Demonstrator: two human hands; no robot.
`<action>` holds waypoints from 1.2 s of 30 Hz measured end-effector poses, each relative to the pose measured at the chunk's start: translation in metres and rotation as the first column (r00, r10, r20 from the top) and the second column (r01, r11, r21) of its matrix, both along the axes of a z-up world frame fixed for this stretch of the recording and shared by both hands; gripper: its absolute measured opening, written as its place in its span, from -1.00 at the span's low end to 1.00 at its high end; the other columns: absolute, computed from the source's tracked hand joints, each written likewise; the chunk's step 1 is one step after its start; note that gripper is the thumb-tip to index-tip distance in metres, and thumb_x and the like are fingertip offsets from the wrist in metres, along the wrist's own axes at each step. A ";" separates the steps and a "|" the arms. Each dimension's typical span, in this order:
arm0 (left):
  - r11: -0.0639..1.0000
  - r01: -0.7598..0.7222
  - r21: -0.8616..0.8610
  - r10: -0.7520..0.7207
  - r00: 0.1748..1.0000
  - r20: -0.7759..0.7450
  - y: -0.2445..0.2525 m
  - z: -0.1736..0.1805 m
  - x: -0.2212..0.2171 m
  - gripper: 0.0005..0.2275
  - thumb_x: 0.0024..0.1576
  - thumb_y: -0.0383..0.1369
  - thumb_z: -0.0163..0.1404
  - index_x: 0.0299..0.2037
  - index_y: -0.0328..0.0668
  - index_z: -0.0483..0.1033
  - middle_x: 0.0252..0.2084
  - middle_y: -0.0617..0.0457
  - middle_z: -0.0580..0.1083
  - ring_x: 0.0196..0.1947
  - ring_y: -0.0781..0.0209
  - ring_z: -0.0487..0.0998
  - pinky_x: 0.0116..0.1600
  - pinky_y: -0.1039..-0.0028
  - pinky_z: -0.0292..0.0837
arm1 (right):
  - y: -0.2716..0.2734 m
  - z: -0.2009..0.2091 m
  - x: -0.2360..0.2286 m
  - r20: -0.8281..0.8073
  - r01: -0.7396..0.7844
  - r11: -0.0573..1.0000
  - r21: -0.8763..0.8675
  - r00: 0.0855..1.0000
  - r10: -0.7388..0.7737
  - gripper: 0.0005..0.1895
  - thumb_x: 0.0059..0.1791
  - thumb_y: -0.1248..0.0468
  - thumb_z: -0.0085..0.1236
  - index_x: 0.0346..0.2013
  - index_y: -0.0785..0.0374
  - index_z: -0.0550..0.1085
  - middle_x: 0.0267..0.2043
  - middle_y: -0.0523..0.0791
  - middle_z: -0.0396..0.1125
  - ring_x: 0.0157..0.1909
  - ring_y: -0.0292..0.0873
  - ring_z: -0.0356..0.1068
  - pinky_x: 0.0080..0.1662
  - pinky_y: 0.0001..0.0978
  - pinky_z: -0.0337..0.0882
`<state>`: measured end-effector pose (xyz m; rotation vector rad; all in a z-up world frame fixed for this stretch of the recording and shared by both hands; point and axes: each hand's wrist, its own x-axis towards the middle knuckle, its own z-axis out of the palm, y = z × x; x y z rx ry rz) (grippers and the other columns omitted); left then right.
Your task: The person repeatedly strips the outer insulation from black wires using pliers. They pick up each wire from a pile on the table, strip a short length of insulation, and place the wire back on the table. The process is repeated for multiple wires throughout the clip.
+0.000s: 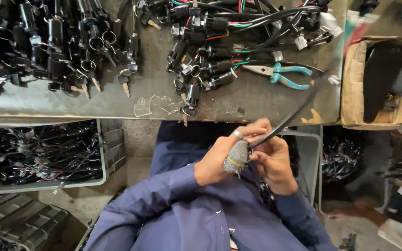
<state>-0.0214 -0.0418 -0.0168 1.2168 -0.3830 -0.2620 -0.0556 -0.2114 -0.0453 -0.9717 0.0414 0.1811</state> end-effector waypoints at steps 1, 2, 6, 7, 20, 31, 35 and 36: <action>0.996 -0.058 -0.066 0.057 0.998 -0.017 -0.010 -0.004 -0.002 -0.66 0.29 -0.47 0.10 0.25 -0.20 0.37 0.15 -0.03 0.46 0.12 0.23 0.50 0.30 0.44 0.40 | 0.007 0.009 -0.001 -0.069 0.031 0.999 0.038 0.997 -0.028 -0.66 -0.02 0.25 0.38 -0.03 0.24 0.46 0.03 -0.13 0.32 0.09 -0.21 0.32 0.13 -0.32 0.36; 0.985 -0.117 -0.130 0.113 0.993 -0.039 -0.020 -0.007 -0.005 -0.71 0.30 -0.49 0.10 0.21 -0.21 0.41 0.13 -0.05 0.45 0.09 0.22 0.50 0.31 0.42 0.41 | 0.015 0.020 -0.002 -0.139 0.064 0.995 0.073 0.989 -0.054 -0.64 -0.02 0.21 0.39 -0.04 0.23 0.43 0.01 -0.13 0.31 0.07 -0.20 0.31 0.07 -0.34 0.35; 0.878 -0.245 -0.410 0.047 0.899 -0.436 -0.038 -0.013 0.014 -0.61 0.26 -0.51 0.04 0.30 -0.16 0.34 0.00 0.01 0.42 -0.09 0.34 0.48 0.04 0.50 0.44 | 0.026 0.073 0.045 0.080 -0.054 0.992 -0.110 0.995 0.063 -0.57 -0.04 0.20 0.40 -0.11 0.23 0.30 0.05 -0.12 0.26 0.10 -0.17 0.24 0.17 -0.31 0.31; 0.916 -0.231 -0.329 0.064 0.891 -0.450 -0.033 -0.013 0.014 -0.57 0.21 -0.54 0.04 0.30 -0.13 0.31 -0.08 0.05 0.39 -0.22 0.37 0.43 -0.12 0.53 0.39 | 0.018 0.084 0.057 0.195 -0.159 0.957 -0.242 0.958 0.209 -0.46 -0.12 0.17 0.42 0.01 0.18 0.30 0.15 -0.11 0.29 0.17 -0.16 0.27 0.18 -0.33 0.32; 0.977 -0.100 -0.186 0.032 0.940 -0.340 0.030 0.018 0.041 -0.65 0.31 -0.48 -0.16 0.32 -0.16 0.30 -0.42 0.14 0.42 -0.48 0.51 0.28 -0.36 0.68 0.16 | -0.045 0.073 0.054 0.231 0.204 0.277 -0.939 0.971 0.066 -0.65 0.08 0.10 0.20 -0.02 0.28 0.37 -0.14 -0.11 0.33 -0.14 -0.16 0.36 -0.07 -0.30 0.40; 0.999 0.010 -0.036 -0.016 0.985 -0.169 0.024 0.046 0.014 -0.59 0.24 -0.61 -0.04 0.31 -0.18 0.30 -0.24 0.23 0.47 -0.34 0.50 0.38 -0.24 0.66 0.31 | -0.039 0.054 0.042 0.328 0.125 0.378 -0.917 0.776 0.539 -0.48 -0.15 0.48 0.21 0.10 0.31 0.33 0.07 0.04 0.31 0.14 0.08 0.36 0.15 -0.21 0.36; 0.984 -0.058 0.166 0.073 0.994 -0.086 0.027 0.044 -0.002 -0.52 0.15 -0.63 0.03 0.30 -0.17 0.31 -0.37 0.22 0.39 -0.37 0.49 0.36 -0.23 0.63 0.35 | -0.040 0.072 0.069 0.346 0.211 0.282 -0.936 0.695 0.630 -0.47 -0.25 0.49 0.25 0.00 0.23 0.40 -0.02 -0.03 0.36 0.02 0.07 0.40 0.05 -0.22 0.41; 0.994 -0.032 0.106 0.050 0.983 -0.178 0.027 0.041 -0.004 -0.55 0.19 -0.61 0.02 0.30 -0.19 0.32 -0.38 0.21 0.37 -0.38 0.48 0.36 -0.25 0.62 0.32 | -0.038 0.078 0.071 0.324 0.211 0.248 -0.945 0.690 0.647 -0.47 -0.24 0.48 0.25 0.01 0.25 0.39 -0.02 -0.01 0.36 0.03 0.09 0.39 0.05 -0.19 0.40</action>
